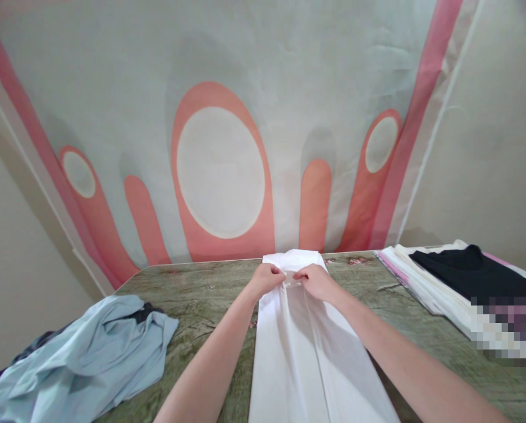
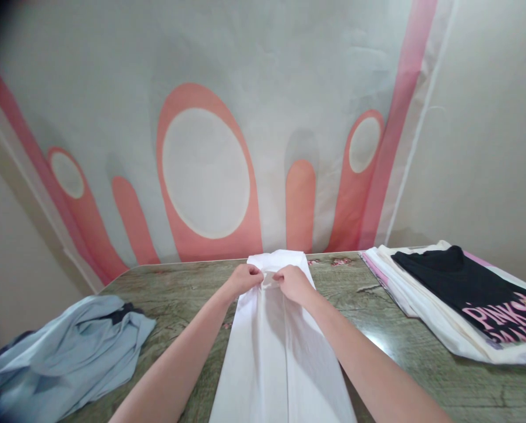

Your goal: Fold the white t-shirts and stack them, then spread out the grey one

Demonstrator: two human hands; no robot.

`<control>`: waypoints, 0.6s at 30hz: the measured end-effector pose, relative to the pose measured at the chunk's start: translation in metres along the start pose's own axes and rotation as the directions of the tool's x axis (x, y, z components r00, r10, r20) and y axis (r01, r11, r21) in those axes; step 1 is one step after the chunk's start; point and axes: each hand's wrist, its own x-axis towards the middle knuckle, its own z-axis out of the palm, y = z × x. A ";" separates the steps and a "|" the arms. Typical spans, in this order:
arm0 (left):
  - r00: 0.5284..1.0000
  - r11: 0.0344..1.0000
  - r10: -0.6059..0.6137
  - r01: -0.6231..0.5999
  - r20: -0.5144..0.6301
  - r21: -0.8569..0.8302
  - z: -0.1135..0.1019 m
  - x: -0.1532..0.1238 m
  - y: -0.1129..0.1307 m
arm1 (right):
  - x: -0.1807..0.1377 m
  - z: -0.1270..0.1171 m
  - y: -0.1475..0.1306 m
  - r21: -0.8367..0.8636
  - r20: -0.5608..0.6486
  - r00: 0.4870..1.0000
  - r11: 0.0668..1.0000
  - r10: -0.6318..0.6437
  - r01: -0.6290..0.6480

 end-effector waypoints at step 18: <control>1.000 0.999 0.021 -0.021 -0.004 0.040 0.002 -0.001 0.002 | -0.029 0.002 -0.041 -0.360 0.113 0.992 0.933 0.049 -0.005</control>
